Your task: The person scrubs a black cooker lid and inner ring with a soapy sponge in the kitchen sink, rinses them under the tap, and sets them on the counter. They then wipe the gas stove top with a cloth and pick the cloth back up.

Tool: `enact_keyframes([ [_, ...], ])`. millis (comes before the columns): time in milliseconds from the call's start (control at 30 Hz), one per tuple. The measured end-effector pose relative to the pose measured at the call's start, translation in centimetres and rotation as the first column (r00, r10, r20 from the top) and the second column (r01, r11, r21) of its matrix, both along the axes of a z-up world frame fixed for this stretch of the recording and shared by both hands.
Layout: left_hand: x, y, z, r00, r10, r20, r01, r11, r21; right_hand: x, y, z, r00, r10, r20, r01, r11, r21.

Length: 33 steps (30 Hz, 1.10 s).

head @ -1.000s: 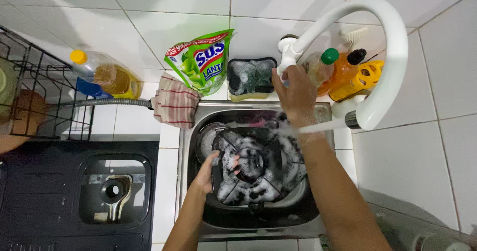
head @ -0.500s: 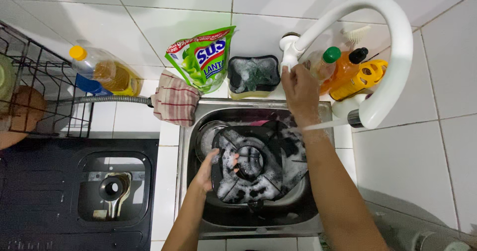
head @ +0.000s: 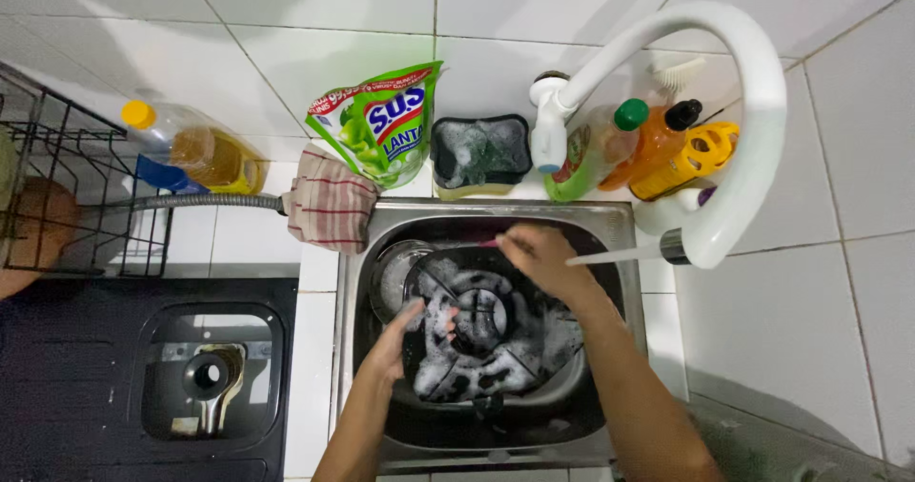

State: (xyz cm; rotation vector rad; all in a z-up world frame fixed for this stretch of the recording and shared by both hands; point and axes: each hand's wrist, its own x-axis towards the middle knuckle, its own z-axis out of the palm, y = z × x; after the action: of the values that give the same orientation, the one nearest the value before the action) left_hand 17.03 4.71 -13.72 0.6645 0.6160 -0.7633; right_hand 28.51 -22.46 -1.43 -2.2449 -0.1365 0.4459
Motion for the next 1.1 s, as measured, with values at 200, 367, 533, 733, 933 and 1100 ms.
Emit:
enact_keyframes([
  [200,1.5,-1.2,0.4,0.994,-0.031,0.101,0.043,0.992,-0.122,-0.5,-1.9,-1.5,0.979,0.185,-0.084,-0.178,0.981,0.080],
  [367,2.2,-3.3,-1.2,0.995,-0.042,0.090,0.064,0.961,-0.269,1.4,-2.0,-2.3,0.953,0.271,-0.135,-0.287,0.951,-0.113],
  [533,1.7,-5.6,-2.7,0.991,-0.003,0.137,0.049,0.943,-0.328,3.3,-2.7,-2.9,0.890,0.441,-0.111,-0.450,0.890,-0.073],
  [733,1.4,-6.6,-3.7,0.952,-0.076,0.297,0.207,0.875,-0.439,3.9,-2.4,-0.6,0.880,0.461,-0.114,-0.464,0.886,0.002],
  [933,1.4,-7.8,-3.4,0.933,-0.166,0.319,0.281,0.891,-0.358,3.6,-1.5,1.2,0.857,0.410,-0.313,-0.455,0.886,-0.087],
  [1100,1.5,-8.7,-2.8,0.951,-0.172,0.256,0.251,0.914,-0.318,2.1,-1.1,1.2,0.841,0.517,-0.160,-0.526,0.850,-0.017],
])
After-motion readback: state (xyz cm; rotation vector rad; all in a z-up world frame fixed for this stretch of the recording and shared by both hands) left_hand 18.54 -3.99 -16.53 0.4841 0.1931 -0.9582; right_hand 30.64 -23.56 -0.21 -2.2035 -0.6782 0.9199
